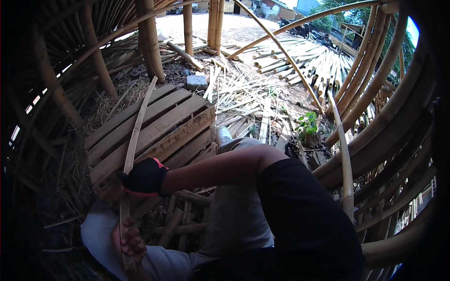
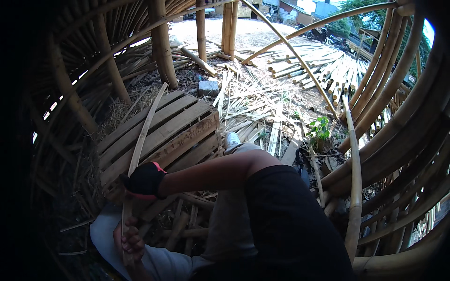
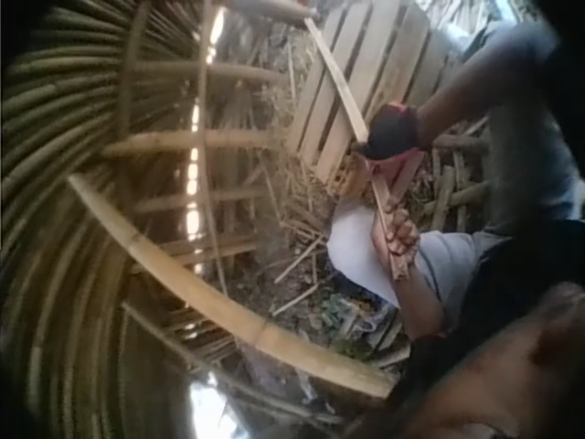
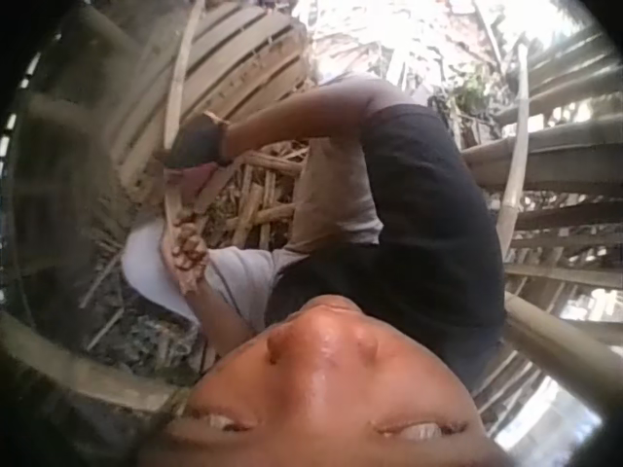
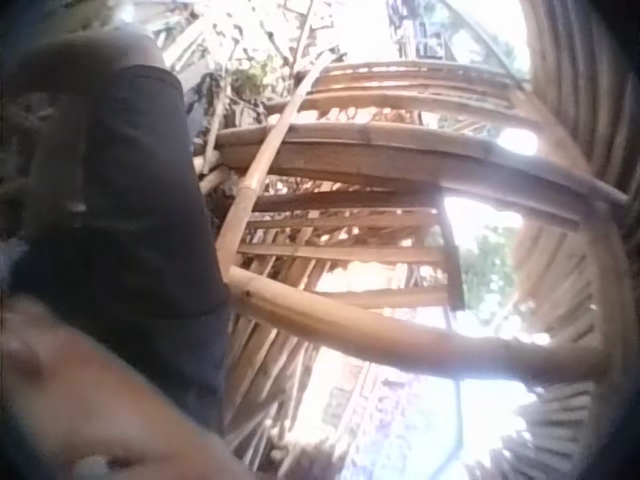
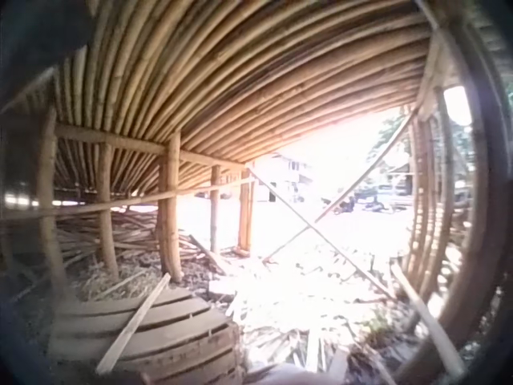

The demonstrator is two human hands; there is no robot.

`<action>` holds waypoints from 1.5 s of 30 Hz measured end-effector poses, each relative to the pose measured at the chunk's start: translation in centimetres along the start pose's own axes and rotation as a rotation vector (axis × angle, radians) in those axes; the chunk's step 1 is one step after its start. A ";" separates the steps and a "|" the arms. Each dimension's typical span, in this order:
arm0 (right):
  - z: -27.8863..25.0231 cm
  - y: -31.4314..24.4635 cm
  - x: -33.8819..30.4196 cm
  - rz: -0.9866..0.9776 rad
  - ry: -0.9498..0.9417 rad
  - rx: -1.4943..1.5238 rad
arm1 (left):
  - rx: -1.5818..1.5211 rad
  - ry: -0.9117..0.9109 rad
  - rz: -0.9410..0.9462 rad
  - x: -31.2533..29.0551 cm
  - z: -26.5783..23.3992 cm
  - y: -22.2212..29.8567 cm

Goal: The person sits on the ground and uses a knife to shave and smooth a long bamboo strip. They repeatedly scrape the surface of the strip with the knife, occasionally repositioning the strip to work on different sections.

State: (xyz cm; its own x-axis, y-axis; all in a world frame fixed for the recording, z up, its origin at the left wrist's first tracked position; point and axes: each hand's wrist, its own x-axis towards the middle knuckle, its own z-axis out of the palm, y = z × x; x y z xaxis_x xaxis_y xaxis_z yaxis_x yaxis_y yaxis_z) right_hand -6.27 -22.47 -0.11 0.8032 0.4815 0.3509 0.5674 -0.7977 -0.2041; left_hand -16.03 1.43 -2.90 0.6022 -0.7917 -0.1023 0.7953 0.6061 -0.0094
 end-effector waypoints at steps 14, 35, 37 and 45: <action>-0.1 3.1 2.5 0.152 -0.093 -0.028 | 0.044 -0.051 -0.093 -0.6 -1.3 0.9; -1.3 2.9 2.3 0.092 -0.267 0.040 | 0.019 -0.025 -0.115 0.0 -1.2 -0.7; -1.6 6.3 4.7 0.309 -0.243 0.159 | 0.042 0.047 -0.103 0.0 -0.6 -0.7; -3.2 9.8 5.5 0.579 -0.336 0.205 | 0.247 0.241 -0.073 -0.1 1.1 -1.1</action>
State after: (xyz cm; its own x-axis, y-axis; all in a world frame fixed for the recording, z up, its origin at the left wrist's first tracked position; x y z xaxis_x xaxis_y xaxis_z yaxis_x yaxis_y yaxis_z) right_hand 3.12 -28.77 2.71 0.9805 0.1126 -0.1613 0.0278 -0.8911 -0.4530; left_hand -16.87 0.73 -1.82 0.5330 -0.7736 -0.3427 0.8461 0.4888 0.2124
